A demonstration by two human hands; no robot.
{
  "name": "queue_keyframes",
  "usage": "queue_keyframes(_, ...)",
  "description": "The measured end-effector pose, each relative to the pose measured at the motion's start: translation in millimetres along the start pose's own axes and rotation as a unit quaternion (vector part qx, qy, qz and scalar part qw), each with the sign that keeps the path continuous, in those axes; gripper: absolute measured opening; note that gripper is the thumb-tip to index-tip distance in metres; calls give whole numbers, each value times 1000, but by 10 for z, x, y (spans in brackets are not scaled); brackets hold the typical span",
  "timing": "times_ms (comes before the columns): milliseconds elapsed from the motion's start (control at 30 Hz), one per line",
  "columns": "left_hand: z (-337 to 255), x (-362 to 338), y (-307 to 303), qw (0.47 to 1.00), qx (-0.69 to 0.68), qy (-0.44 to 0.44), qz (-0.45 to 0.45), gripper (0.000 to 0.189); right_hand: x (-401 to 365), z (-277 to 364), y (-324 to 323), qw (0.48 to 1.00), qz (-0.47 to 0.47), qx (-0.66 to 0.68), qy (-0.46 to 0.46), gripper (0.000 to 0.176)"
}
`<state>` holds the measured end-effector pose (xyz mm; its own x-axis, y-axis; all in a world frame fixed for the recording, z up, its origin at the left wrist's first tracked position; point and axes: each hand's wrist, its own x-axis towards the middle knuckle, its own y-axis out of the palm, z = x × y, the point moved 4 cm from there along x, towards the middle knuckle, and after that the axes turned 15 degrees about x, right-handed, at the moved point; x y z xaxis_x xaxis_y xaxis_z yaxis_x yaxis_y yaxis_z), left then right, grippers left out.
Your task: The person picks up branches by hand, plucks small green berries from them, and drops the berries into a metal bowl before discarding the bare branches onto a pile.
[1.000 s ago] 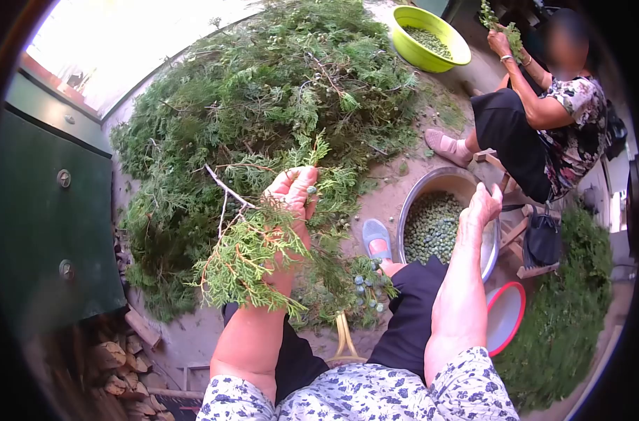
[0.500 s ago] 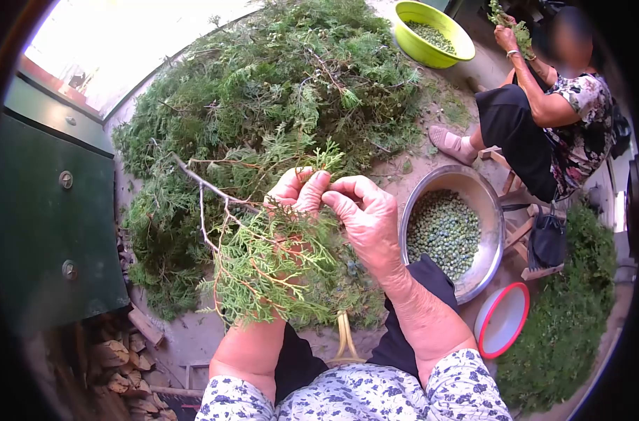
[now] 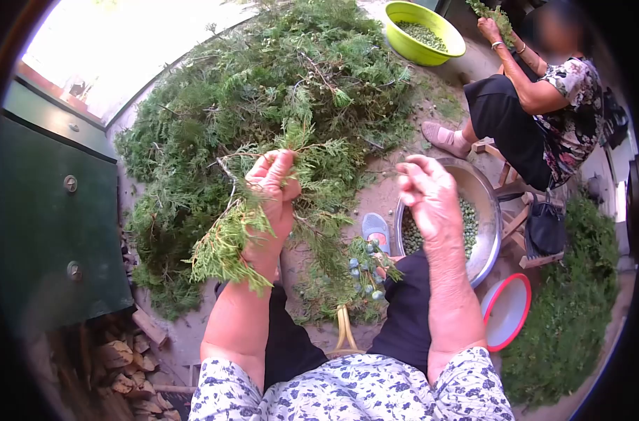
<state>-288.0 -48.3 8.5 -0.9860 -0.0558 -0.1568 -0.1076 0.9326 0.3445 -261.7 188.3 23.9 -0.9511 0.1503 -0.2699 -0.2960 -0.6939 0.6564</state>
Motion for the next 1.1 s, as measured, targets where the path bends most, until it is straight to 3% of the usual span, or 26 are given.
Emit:
queue_keyframes(133,-103,72,5,999,-46,12,-2,16,85,432,-936,979,-100,-149,-94,16)
queue_keyframes(233,-168,138,120,998,-58,24,9,17,55,659,-1472,912,-130,-340,-186,18)
queue_keyframes(367,-249,173,305,993,-112,-7,33,16,-81,830,-1941,869,-199,-412,-186,21)
queue_keyframes(433,-258,126,423,987,-149,-43,37,13,-186,871,-1849,882,-183,-387,-197,20)
queue_keyframes(500,-262,22,539,985,-158,-54,46,10,-362,855,-1517,940,-158,-265,-144,19)
queue_keyframes(567,-291,-45,586,981,-173,-61,58,6,-583,867,-975,955,-57,-248,-152,18)
queue_keyframes(700,-278,-231,585,971,-219,-66,71,6,-1119,627,-195,942,165,-278,-85,27)
queue_keyframes(733,-268,-300,579,972,-221,-63,59,6,-1288,593,-56,943,160,-289,-26,32)
queue_keyframes(833,-223,-492,498,969,-235,-58,50,7,-1500,360,-15,923,203,-317,-76,33)
queue_keyframes(900,-197,-608,441,969,-238,-52,29,7,-1628,301,13,928,193,-316,-43,32)
queue_keyframes(1033,-144,-803,291,971,-234,-47,-10,4,-1787,166,53,864,228,-434,-120,22)
queue_keyframes(1100,-75,-859,207,966,-245,-37,-78,3,-1784,68,-69,936,156,-316,-3,19)
